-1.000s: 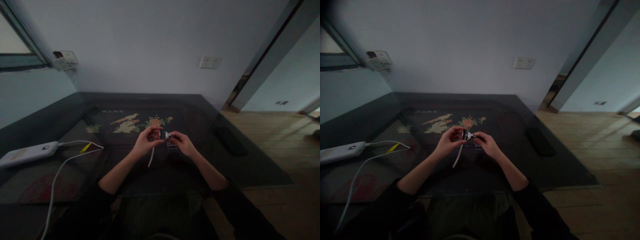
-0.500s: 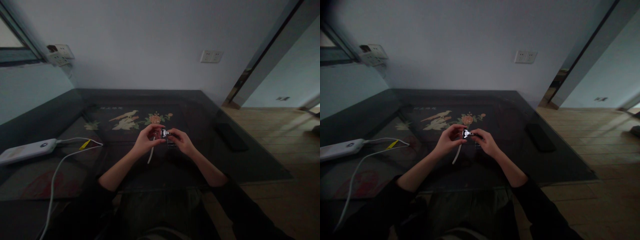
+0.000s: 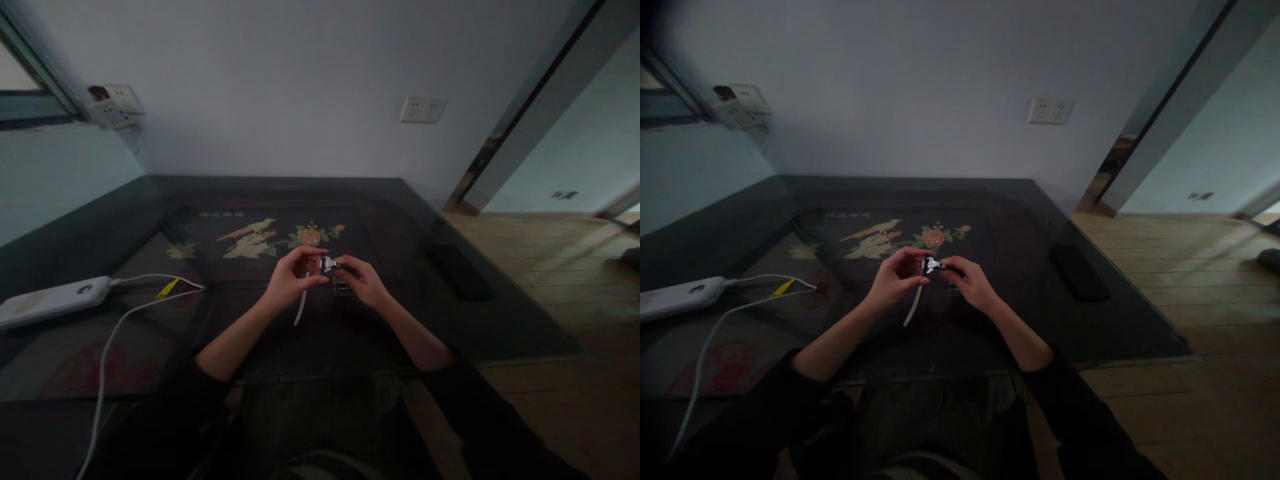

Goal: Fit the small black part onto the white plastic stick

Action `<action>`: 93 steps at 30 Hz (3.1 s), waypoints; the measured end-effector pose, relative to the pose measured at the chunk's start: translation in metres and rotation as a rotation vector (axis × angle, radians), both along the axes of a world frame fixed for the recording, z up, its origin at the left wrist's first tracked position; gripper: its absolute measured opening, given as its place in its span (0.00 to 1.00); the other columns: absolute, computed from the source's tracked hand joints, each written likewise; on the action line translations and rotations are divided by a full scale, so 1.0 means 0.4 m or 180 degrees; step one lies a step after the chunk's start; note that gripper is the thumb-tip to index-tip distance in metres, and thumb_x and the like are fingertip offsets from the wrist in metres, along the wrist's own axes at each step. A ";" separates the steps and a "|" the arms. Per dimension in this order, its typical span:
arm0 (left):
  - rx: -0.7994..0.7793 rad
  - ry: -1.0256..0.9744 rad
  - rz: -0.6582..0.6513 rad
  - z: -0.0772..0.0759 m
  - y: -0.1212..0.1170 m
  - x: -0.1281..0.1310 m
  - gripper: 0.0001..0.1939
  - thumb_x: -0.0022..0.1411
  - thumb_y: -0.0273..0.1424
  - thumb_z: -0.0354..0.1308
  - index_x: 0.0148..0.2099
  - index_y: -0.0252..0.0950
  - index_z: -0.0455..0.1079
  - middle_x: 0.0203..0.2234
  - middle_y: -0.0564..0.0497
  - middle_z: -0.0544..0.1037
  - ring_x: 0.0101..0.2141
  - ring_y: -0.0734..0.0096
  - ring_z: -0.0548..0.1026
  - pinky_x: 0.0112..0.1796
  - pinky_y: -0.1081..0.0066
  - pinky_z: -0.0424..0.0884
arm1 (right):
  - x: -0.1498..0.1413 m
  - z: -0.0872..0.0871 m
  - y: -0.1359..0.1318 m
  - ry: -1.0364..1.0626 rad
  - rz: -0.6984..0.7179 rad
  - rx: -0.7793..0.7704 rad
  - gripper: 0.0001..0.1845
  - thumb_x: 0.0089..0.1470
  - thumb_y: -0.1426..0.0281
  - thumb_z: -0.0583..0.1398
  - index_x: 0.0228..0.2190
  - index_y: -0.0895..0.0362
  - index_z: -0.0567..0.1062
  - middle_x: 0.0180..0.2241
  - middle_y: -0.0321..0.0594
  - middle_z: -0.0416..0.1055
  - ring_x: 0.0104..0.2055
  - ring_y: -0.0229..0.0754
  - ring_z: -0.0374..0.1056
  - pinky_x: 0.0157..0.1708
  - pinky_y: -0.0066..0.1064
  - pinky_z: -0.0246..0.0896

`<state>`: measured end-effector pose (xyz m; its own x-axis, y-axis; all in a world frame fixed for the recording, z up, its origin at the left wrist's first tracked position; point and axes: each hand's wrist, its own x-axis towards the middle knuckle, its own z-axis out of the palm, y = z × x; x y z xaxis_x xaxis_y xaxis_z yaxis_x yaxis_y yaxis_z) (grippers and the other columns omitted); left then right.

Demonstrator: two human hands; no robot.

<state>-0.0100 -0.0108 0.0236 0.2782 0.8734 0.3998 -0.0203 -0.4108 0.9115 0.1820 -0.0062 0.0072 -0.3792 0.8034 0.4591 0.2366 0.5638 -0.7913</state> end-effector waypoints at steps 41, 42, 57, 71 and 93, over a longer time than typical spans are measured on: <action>0.0403 0.0320 0.0073 -0.006 0.004 -0.008 0.24 0.44 0.30 0.70 0.44 0.31 0.69 0.26 0.53 0.74 0.27 0.75 0.72 0.31 0.72 0.70 | 0.024 0.001 0.008 -0.0615 0.0022 0.0894 0.10 0.60 0.68 0.54 0.40 0.56 0.74 0.37 0.43 0.74 0.40 0.42 0.69 0.41 0.36 0.63; 0.0397 0.0324 0.0076 -0.007 0.005 -0.008 0.24 0.44 0.31 0.70 0.44 0.31 0.69 0.25 0.54 0.74 0.27 0.75 0.72 0.31 0.72 0.70 | 0.024 0.001 0.009 -0.0617 0.0026 0.0883 0.10 0.60 0.68 0.54 0.40 0.56 0.74 0.37 0.43 0.74 0.40 0.42 0.69 0.41 0.36 0.63; 0.0174 0.0212 0.0092 -0.027 0.015 -0.005 0.24 0.42 0.29 0.71 0.42 0.31 0.68 0.22 0.55 0.73 0.25 0.77 0.69 0.30 0.74 0.67 | 0.016 -0.019 0.010 -0.0563 -0.0094 0.0902 0.09 0.59 0.69 0.55 0.39 0.57 0.73 0.37 0.44 0.74 0.39 0.43 0.69 0.40 0.35 0.63; 0.0182 0.0135 -0.0019 -0.008 0.013 -0.007 0.23 0.44 0.29 0.69 0.44 0.32 0.68 0.25 0.54 0.73 0.26 0.77 0.70 0.29 0.74 0.68 | 0.010 0.000 0.003 -0.0405 -0.0081 0.0741 0.09 0.59 0.68 0.55 0.38 0.57 0.73 0.37 0.44 0.74 0.40 0.42 0.70 0.41 0.34 0.63; 0.0104 0.0143 0.0033 -0.007 0.011 -0.005 0.22 0.46 0.28 0.68 0.45 0.32 0.68 0.24 0.55 0.72 0.26 0.76 0.71 0.30 0.73 0.69 | 0.004 -0.003 -0.001 -0.0355 -0.0204 0.0629 0.09 0.58 0.68 0.56 0.37 0.57 0.74 0.37 0.44 0.75 0.39 0.43 0.71 0.41 0.34 0.64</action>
<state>-0.0121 -0.0065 0.0209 0.2874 0.8629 0.4156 0.0247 -0.4405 0.8974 0.1836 -0.0066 0.0061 -0.3875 0.7261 0.5679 0.3566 0.6862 -0.6340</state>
